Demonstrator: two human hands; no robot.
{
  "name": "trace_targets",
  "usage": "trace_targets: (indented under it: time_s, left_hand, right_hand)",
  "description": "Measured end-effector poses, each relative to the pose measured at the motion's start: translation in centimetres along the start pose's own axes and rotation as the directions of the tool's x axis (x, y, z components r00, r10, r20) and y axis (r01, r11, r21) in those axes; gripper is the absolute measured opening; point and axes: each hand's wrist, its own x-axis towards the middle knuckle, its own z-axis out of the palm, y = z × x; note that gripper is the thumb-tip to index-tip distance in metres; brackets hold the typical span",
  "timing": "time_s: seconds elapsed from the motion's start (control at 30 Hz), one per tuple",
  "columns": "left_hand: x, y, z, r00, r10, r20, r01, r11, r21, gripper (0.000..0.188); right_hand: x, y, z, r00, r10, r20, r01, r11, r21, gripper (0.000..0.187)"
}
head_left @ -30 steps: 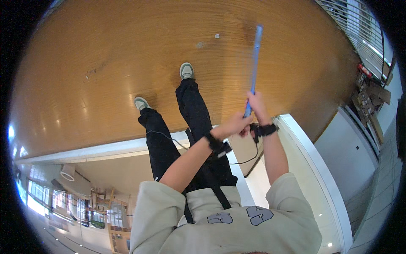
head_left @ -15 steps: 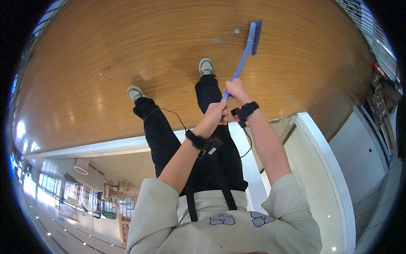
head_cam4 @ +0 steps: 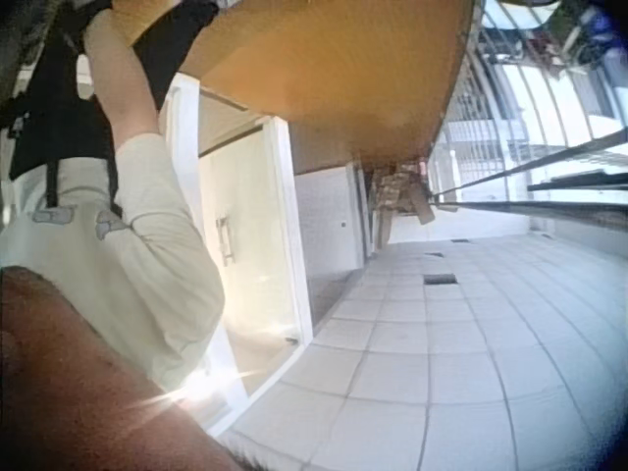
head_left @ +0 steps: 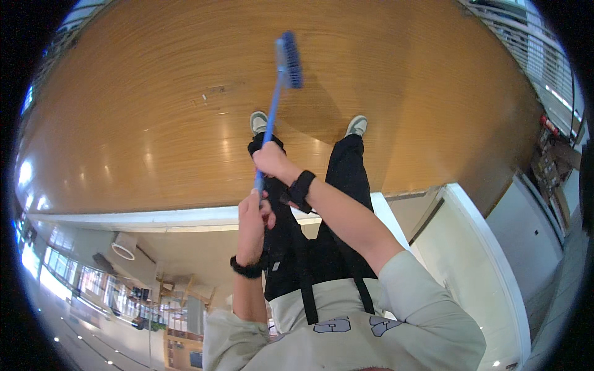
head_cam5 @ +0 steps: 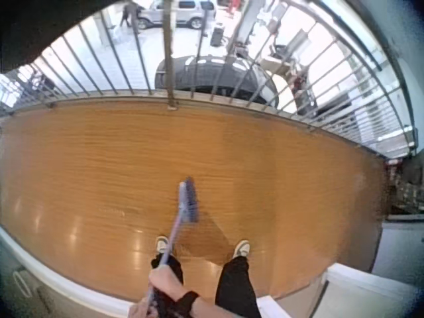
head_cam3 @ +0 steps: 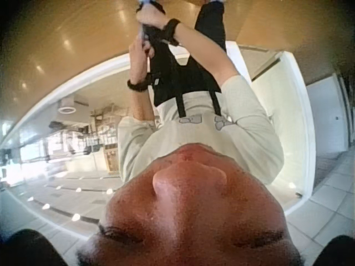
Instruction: The person sweeps a wooden floor using a blue broom, moving debris into a pile. The person navigates around stacked cardboard boxes and a fire extinguisher while sweeping a landing area and a staircase.
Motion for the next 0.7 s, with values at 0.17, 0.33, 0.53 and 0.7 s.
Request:
trace_targets:
  time_s: [0.17, 0.33, 0.53, 0.7]
  left_hand:
    - [-3.3, 3.4, -4.0, 0.995, 0.093, -0.039, -0.097, 0.991, -0.090, 0.033]
    - [-5.4, 5.5, -1.4, 0.993, 0.011, 0.118, -0.005, 0.999, -0.050, 0.029]
    - [-4.9, 6.0, 9.9, 0.863, -0.086, 0.498, 0.131, 0.990, -0.056, 0.023]
    - [2.3, 5.8, 23.1, 0.722, -0.138, 0.678, 0.150, 0.988, 0.042, 0.030]
  right_hand:
    - [1.1, -11.0, 2.3, 0.963, 0.184, 0.196, -0.241, 0.915, 0.323, 0.029]
    - [-2.1, -15.1, -3.0, 0.934, 0.184, 0.306, -0.311, 0.841, 0.443, 0.036]
    - [-7.2, -10.9, -17.6, 0.919, 0.374, 0.126, -0.384, 0.778, 0.498, 0.025]
    - [-7.5, -2.5, -32.0, 0.814, 0.535, -0.227, -0.416, 0.809, 0.415, 0.026]
